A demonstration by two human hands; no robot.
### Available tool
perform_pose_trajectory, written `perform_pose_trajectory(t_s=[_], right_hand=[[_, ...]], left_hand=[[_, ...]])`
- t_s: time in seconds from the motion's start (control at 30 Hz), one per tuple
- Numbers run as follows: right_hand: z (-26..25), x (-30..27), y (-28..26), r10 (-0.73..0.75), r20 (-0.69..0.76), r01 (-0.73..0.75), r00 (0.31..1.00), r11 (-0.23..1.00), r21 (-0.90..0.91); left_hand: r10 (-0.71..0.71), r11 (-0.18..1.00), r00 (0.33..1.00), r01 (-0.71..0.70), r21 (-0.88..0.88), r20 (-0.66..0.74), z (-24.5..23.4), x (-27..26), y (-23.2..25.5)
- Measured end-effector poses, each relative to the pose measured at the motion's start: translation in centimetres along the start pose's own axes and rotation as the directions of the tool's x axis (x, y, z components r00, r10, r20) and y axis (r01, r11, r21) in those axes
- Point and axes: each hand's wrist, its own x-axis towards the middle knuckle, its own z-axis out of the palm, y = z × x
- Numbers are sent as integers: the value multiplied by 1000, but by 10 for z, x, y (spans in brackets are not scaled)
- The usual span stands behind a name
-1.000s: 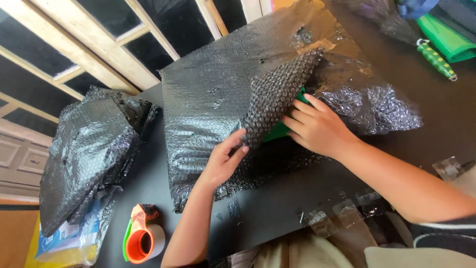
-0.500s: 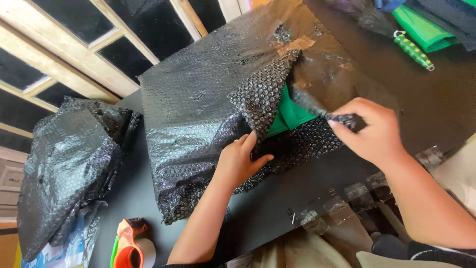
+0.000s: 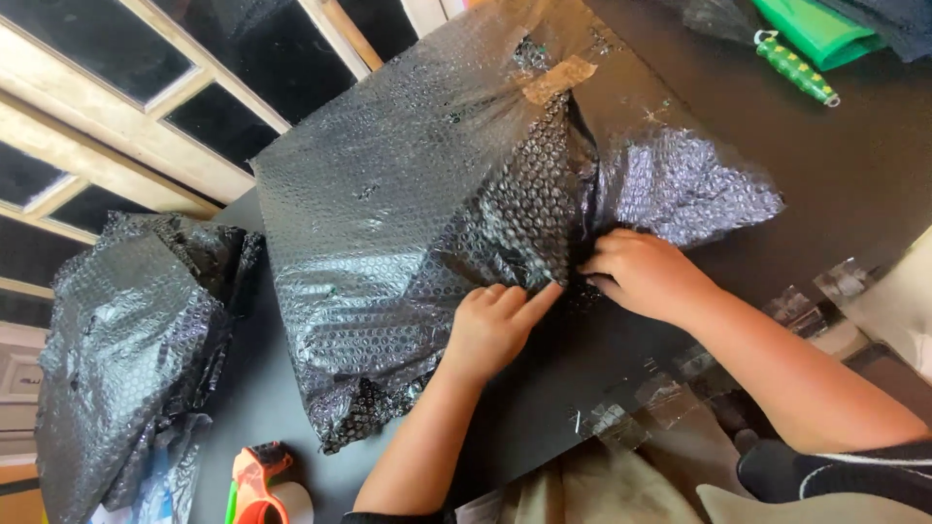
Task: The person uses a tape dispenser to apply clear tape to a black bubble-wrapped package on a table. They smooth the tape and fold the bubble wrap edges to seal the package.
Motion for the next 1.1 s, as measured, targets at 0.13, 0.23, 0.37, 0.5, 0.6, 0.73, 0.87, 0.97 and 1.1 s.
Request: perform_pose_trajectory(t_s=[0.13, 0.23, 0.37, 0.5, 0.6, 0.73, 0.87, 0.97, 1.1], right_hand=[[-31, -1, -18, 162, 57, -170, 985, 965, 200], [-31, 0, -29, 216, -256, -169, 942, 967, 193], [-31, 23, -56, 146, -316, -110, 938, 985, 130], [-12, 52, -51, 37, -171, -62, 985, 988, -140], [20, 64, -30, -79, -302, -9, 950, 960, -281], [30, 45, -10, 28, -441, -102, 897, 984, -144], [47, 4, 36, 351, -390, -370, 851, 929, 29], [42, -8, 47, 597, -117, -605, 794, 795, -43], [13, -25, 14, 469, -272, -480, 840, 877, 30]], left_hand=[[-41, 992, 975, 14, 124, 219, 20, -18, -5], [-68, 987, 960, 25, 158, 272, 27, -25, -6], [-86, 983, 941, 28, 179, 326, 40, -36, -10], [-115, 978, 932, 45, 205, 343, 38, -35, -10], [-134, 976, 936, 67, 208, 325, 38, -35, -14], [-147, 980, 952, 103, 169, 269, 39, -35, -22], [-154, 983, 945, 117, 140, 288, 41, -34, -25], [-158, 974, 936, 94, 208, 316, 50, -42, -27], [-190, 975, 883, 119, 186, 429, 47, -38, -26]])
